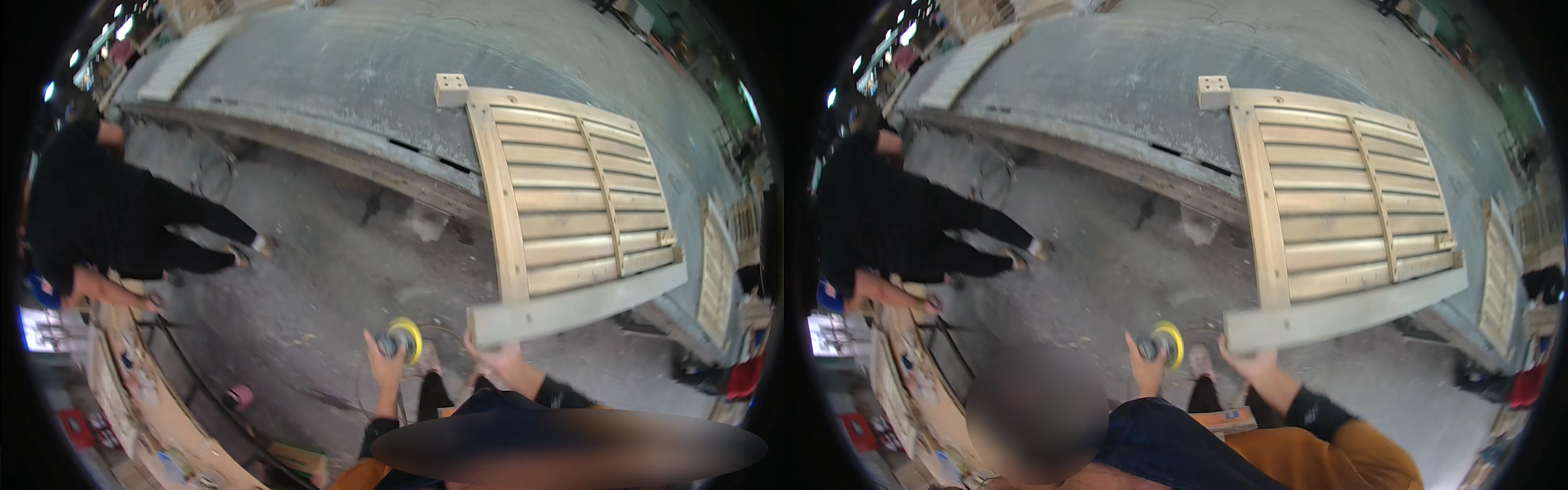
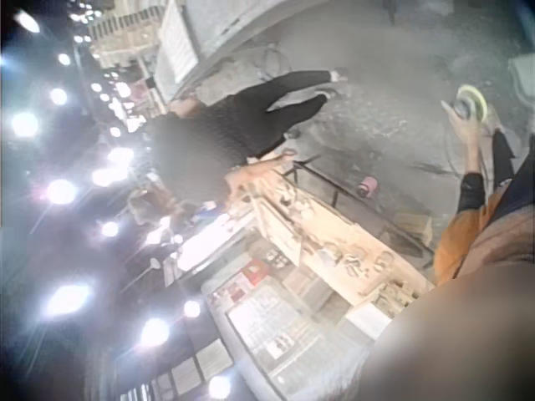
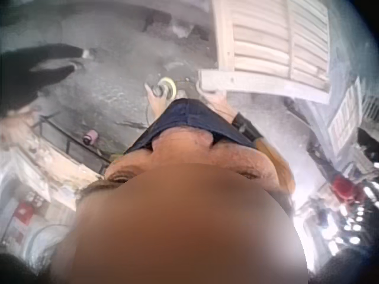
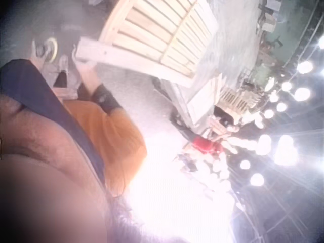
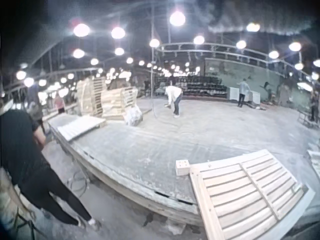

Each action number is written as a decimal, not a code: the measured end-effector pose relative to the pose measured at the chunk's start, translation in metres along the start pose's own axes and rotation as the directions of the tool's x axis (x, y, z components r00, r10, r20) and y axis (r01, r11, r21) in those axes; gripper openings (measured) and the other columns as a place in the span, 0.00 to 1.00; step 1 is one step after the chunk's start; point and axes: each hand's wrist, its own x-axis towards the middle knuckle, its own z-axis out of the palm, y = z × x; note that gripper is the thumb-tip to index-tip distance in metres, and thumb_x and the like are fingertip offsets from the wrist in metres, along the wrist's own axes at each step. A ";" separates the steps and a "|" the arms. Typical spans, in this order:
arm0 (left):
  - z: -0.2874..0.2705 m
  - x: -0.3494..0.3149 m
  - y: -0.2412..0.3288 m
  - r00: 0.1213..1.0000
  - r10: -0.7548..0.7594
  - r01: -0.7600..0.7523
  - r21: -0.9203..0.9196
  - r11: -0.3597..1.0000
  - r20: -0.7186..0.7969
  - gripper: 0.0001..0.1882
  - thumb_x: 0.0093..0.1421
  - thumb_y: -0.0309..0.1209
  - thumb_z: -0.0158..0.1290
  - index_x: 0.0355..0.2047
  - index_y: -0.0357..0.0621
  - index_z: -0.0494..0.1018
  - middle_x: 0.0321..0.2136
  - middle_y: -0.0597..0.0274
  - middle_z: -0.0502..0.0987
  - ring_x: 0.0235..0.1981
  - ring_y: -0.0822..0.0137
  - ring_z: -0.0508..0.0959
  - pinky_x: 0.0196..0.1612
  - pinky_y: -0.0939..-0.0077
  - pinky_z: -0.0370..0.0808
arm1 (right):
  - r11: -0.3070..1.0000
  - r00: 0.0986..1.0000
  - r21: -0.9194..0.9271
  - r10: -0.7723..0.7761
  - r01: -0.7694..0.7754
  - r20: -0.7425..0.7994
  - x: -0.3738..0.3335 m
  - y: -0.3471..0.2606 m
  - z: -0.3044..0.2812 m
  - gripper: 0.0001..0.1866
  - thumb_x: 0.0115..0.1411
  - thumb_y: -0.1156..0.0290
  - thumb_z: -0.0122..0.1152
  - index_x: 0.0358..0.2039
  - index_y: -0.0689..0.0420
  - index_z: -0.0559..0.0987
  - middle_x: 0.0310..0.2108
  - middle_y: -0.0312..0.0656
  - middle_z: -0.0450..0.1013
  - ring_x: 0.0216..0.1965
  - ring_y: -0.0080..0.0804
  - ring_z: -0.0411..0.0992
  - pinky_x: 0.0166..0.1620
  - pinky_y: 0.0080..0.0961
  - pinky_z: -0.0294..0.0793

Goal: The person uses a handheld orbital sander and a sanding block to smooth the surfaces and edges of wooden slatted panels. They flip the panels to work on both sides and move between multiple units on a workbench in a busy workshop.

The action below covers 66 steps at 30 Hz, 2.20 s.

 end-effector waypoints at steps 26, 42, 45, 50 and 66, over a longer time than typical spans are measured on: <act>0.080 -0.003 0.254 0.844 0.102 -0.002 0.187 0.982 -0.526 0.57 0.45 0.33 0.68 0.70 0.48 0.44 0.52 0.37 0.69 0.53 0.41 0.70 0.57 0.55 0.65 | -0.720 0.132 0.401 0.560 0.567 0.818 -0.119 -0.246 0.166 0.25 0.39 0.77 0.64 0.43 0.57 0.74 0.43 0.45 0.71 0.50 0.43 0.68 0.51 0.38 0.66; 0.051 0.051 0.149 0.857 -0.304 0.367 0.079 0.927 -0.416 0.58 0.42 0.34 0.69 0.68 0.36 0.45 0.60 0.35 0.62 0.62 0.44 0.64 0.63 0.59 0.62 | -0.632 0.321 0.447 0.740 0.633 0.591 0.057 -0.065 0.284 0.31 0.51 0.74 0.57 0.58 0.46 0.69 0.63 0.49 0.59 0.63 0.46 0.58 0.49 0.36 0.63; 0.031 0.088 0.140 0.872 -0.282 0.400 0.250 0.882 -0.399 0.59 0.42 0.36 0.69 0.69 0.39 0.46 0.58 0.35 0.65 0.60 0.43 0.66 0.61 0.59 0.64 | -0.651 0.435 0.360 0.734 0.668 0.521 0.048 -0.055 0.305 0.35 0.50 0.75 0.60 0.61 0.43 0.67 0.67 0.47 0.55 0.64 0.45 0.57 0.50 0.39 0.62; -0.001 0.139 0.165 0.900 -0.309 0.386 0.233 0.893 -0.307 0.58 0.41 0.36 0.69 0.69 0.40 0.46 0.56 0.35 0.66 0.59 0.43 0.67 0.61 0.58 0.64 | -0.709 0.484 0.316 0.677 0.630 0.554 0.060 -0.047 0.337 0.37 0.45 0.75 0.64 0.59 0.43 0.68 0.68 0.43 0.53 0.65 0.44 0.55 0.49 0.40 0.63; 0.076 0.141 0.341 0.991 0.053 -0.011 0.323 0.946 -0.121 0.58 0.40 0.36 0.68 0.69 0.45 0.47 0.52 0.36 0.69 0.55 0.41 0.69 0.58 0.56 0.66 | -0.594 0.447 -0.186 0.329 0.783 0.832 -0.013 -0.191 0.555 0.46 0.63 0.54 0.57 0.69 0.65 0.43 0.70 0.57 0.45 0.70 0.48 0.48 0.69 0.37 0.49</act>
